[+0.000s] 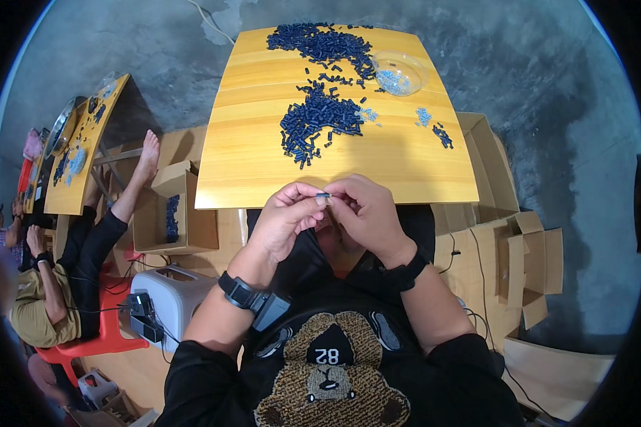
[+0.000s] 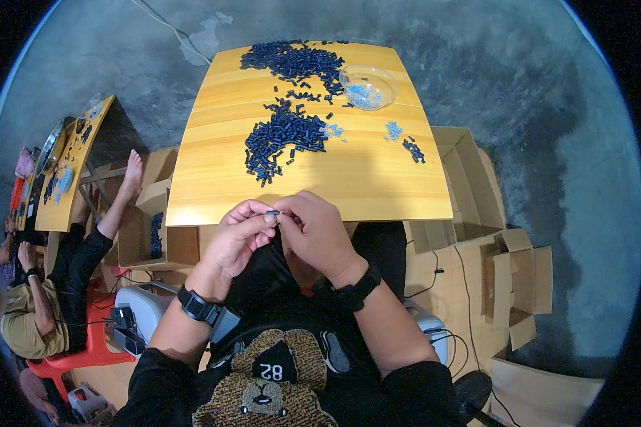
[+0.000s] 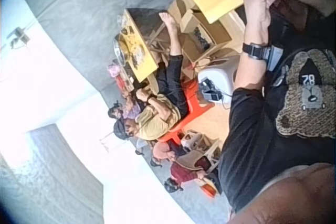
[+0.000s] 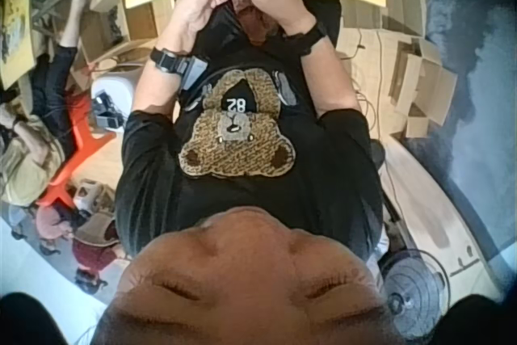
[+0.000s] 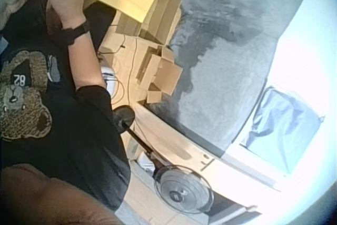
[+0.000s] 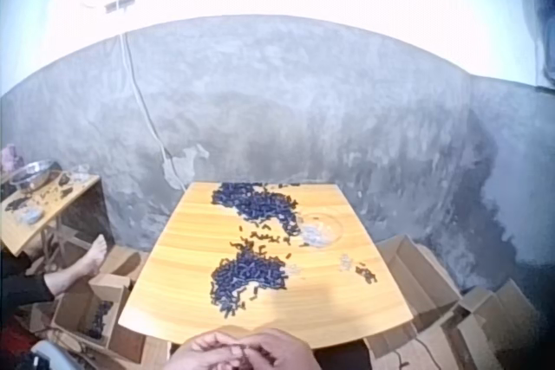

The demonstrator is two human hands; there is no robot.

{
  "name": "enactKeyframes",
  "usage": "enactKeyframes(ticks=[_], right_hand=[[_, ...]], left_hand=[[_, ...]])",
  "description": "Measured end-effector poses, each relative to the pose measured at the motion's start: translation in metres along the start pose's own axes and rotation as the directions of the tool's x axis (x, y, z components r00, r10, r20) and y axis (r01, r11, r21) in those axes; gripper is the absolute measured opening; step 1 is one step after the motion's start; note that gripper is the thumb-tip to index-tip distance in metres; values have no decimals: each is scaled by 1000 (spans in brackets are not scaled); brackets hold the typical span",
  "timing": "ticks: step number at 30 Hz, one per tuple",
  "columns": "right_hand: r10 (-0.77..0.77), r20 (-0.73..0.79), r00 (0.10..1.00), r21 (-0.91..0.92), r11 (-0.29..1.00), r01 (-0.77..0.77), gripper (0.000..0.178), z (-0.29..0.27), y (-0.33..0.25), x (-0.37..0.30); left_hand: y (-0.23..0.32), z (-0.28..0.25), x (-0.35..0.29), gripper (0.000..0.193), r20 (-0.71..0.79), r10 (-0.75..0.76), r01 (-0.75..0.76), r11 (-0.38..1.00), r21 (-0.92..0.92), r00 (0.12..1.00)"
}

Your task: Assembling small plastic and metal components at a wooden table.

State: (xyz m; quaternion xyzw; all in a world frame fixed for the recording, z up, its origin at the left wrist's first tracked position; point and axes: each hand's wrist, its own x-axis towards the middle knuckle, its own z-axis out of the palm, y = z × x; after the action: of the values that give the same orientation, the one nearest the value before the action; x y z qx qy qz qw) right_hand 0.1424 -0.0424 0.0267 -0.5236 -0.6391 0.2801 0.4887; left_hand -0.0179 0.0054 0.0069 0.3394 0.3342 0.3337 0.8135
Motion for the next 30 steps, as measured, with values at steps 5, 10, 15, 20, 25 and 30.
enactKeyframes(ticks=[5, 10, 15, 20, 25, 30], right_hand=[[17, -53, 998, 42, 999, -15, 9, 4, 9, -1], [77, -9, 997, 124, 989, -75, 10, -1, 11, 1], [57, 37, 998, 106, 993, -61, 11, -6, 7, 3], [87, -11, 996, 103, 991, -86, 11, -6, 8, 1], [32, 20, 999, 32, 999, -33, 14, -7, 8, -4], [-178, 21, 984, -201, 963, 179, 18, -6, 9, -3]], left_hand=[[-4, 0, 0, 11, -36, 15, -14, 1000, 20, 999], [0, 1, 0, 11, 0, 9, -9, 998, 69, 1000], [1, -2, 0, 12, 10, -6, 5, 993, 118, 1000], [-2, 0, 0, 13, 48, -72, 69, 997, 44, 996], [-2, 1, 1, 12, 10, -69, 68, 995, 67, 998], [-5, 2, 5, 11, 9, -87, 87, 996, 36, 996]])
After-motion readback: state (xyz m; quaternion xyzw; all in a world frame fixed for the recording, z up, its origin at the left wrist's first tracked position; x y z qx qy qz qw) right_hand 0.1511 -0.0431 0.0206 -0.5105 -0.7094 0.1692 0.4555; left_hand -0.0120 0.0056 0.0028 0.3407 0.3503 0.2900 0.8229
